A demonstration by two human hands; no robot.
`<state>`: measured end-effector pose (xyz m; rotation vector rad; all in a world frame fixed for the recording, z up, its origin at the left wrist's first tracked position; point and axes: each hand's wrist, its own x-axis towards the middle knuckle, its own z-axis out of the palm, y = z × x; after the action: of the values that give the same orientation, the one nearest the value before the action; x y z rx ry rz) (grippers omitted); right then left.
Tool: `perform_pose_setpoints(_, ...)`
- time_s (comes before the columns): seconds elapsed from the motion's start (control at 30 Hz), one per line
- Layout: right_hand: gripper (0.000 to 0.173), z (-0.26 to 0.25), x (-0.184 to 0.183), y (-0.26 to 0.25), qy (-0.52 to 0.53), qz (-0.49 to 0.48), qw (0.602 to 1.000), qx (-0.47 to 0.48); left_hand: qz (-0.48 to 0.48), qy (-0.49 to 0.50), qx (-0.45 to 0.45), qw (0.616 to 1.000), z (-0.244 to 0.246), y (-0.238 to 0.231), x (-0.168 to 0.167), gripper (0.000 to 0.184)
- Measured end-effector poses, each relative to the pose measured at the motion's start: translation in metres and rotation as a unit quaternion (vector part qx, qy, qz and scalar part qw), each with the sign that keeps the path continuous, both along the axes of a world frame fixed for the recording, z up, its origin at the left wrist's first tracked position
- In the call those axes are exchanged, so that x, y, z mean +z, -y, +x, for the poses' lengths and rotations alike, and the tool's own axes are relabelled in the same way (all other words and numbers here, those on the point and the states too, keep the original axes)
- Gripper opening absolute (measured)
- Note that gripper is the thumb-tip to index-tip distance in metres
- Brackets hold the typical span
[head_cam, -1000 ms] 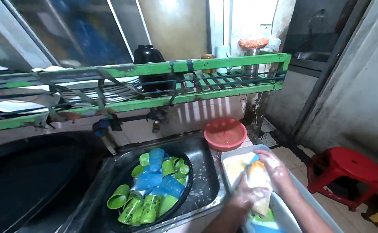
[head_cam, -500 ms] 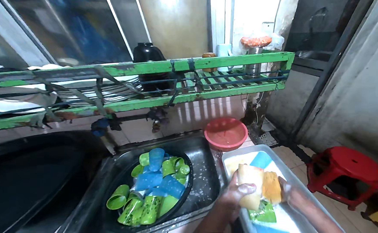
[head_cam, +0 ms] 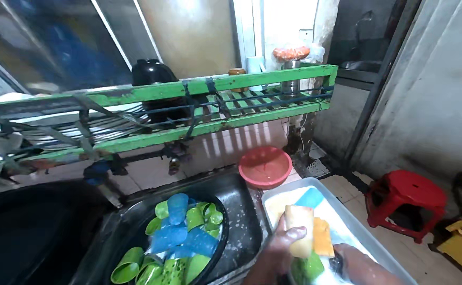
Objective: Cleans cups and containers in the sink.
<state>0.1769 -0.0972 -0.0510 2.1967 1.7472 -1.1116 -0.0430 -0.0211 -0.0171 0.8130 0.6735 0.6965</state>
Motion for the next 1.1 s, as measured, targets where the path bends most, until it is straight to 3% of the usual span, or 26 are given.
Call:
perform_pose_setpoints(0.13,0.048,0.025,0.036,0.006,-0.007,0.029,0.996,-0.079,-0.010,0.002,-0.003,1.000,-0.002,-0.005,-0.003,0.093)
perform_pose_setpoints(0.23,0.048,0.038,0.081,0.009,-0.026,0.119,0.984,-0.127,-0.015,-0.024,-0.003,1.000,0.001,-0.005,0.001,0.095)
perform_pose_setpoints(0.33,0.051,0.026,0.121,0.005,-0.138,0.282,0.933,-0.176,0.001,-0.055,-0.010,0.998,0.009,-0.003,0.005,0.096)
perform_pose_setpoints(0.4,0.057,0.004,0.134,-0.004,-0.186,0.327,0.910,-0.172,0.019,-0.070,-0.011,0.997,0.015,0.000,0.006,0.098)
perform_pose_setpoints(0.5,0.079,-0.027,0.130,-0.021,-0.153,0.270,0.948,-0.066,0.072,-0.037,0.005,0.997,0.022,0.008,0.006,0.097)
perform_pose_setpoints(0.57,0.086,-0.041,0.121,-0.028,-0.096,0.258,0.959,-0.063,0.116,-0.033,0.024,0.992,0.023,0.008,-0.001,0.104)
perform_pose_setpoints(0.67,0.059,-0.047,0.116,-0.036,-0.048,0.277,0.957,-0.067,0.159,-0.143,0.046,0.976,0.023,0.009,0.004,0.109)
perform_pose_setpoints(0.73,0.044,-0.046,0.118,-0.042,-0.084,0.256,0.961,-0.065,0.183,-0.220,0.041,0.957,0.022,0.011,0.014,0.107)
perform_pose_setpoints(0.8,0.043,-0.040,0.111,-0.048,-0.171,0.274,0.943,-0.077,0.194,-0.229,0.032,0.953,0.020,0.014,0.017,0.107)
perform_pose_setpoints(0.9,0.042,-0.034,0.098,-0.051,-0.327,0.306,0.879,-0.165,0.181,-0.202,0.020,0.962,0.019,0.020,0.018,0.105)
perform_pose_setpoints(0.93,0.042,-0.036,0.100,-0.052,-0.334,0.309,0.872,-0.180,0.192,-0.203,0.021,0.960,0.020,0.021,0.018,0.105)
perform_pose_setpoints(1.03,0.044,-0.060,0.117,-0.053,-0.121,0.313,0.938,-0.089,0.335,-0.235,0.055,0.911,0.028,0.017,0.004,0.103)
perform_pose_setpoints(1.1,0.046,-0.074,0.114,-0.056,-0.006,0.336,0.942,-0.019,0.399,-0.258,0.082,0.876,0.035,0.016,-0.006,0.098)
